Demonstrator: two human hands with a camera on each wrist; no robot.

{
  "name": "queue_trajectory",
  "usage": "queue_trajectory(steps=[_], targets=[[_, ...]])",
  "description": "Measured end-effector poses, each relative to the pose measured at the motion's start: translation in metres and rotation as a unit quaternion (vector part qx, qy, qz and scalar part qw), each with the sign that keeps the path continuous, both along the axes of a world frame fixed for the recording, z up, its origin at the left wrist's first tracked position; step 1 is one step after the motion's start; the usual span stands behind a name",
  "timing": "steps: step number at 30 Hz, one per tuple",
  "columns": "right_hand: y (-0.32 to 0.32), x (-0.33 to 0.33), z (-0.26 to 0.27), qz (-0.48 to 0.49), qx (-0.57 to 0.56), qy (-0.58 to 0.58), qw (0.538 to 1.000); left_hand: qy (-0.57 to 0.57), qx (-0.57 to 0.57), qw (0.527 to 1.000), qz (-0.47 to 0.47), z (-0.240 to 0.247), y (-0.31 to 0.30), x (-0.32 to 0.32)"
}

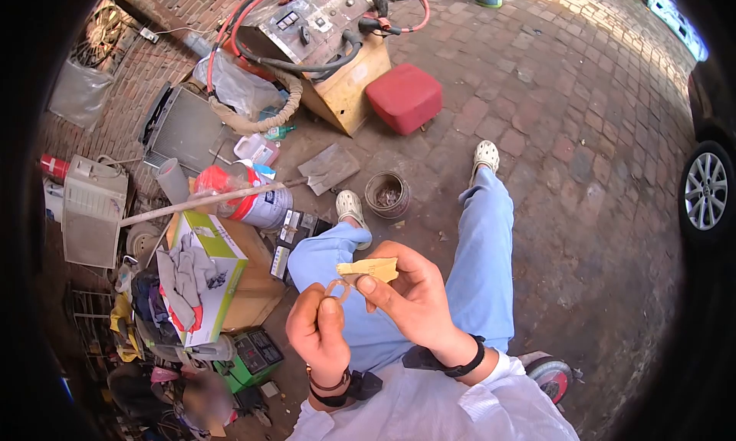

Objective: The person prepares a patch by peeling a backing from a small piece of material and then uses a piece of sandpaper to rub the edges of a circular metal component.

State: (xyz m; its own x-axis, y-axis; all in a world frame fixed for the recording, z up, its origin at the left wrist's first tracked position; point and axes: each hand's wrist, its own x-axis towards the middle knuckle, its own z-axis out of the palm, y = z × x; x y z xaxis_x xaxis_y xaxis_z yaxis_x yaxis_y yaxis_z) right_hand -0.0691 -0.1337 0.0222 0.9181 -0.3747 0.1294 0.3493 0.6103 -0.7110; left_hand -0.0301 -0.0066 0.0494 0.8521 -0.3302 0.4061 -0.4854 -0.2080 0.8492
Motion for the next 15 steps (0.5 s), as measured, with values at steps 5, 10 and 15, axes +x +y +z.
queue_trajectory(steps=[5, 10, 15], targets=[[0.004, 0.004, 0.012, 0.000, -0.049, 0.064, 0.997, 0.003, 0.029, 0.998, -0.050, -0.001, 0.005, 0.005], [0.011, 0.002, 0.003, -0.008, 0.015, 0.089, 0.996, -0.016, 0.045, 0.999, -0.005, -0.003, -0.012, 0.005], [0.015, 0.005, 0.002, -0.068, -0.046, 0.081, 0.993, -0.029, 0.044, 0.998, -0.026, -0.016, -0.008, 0.005]])
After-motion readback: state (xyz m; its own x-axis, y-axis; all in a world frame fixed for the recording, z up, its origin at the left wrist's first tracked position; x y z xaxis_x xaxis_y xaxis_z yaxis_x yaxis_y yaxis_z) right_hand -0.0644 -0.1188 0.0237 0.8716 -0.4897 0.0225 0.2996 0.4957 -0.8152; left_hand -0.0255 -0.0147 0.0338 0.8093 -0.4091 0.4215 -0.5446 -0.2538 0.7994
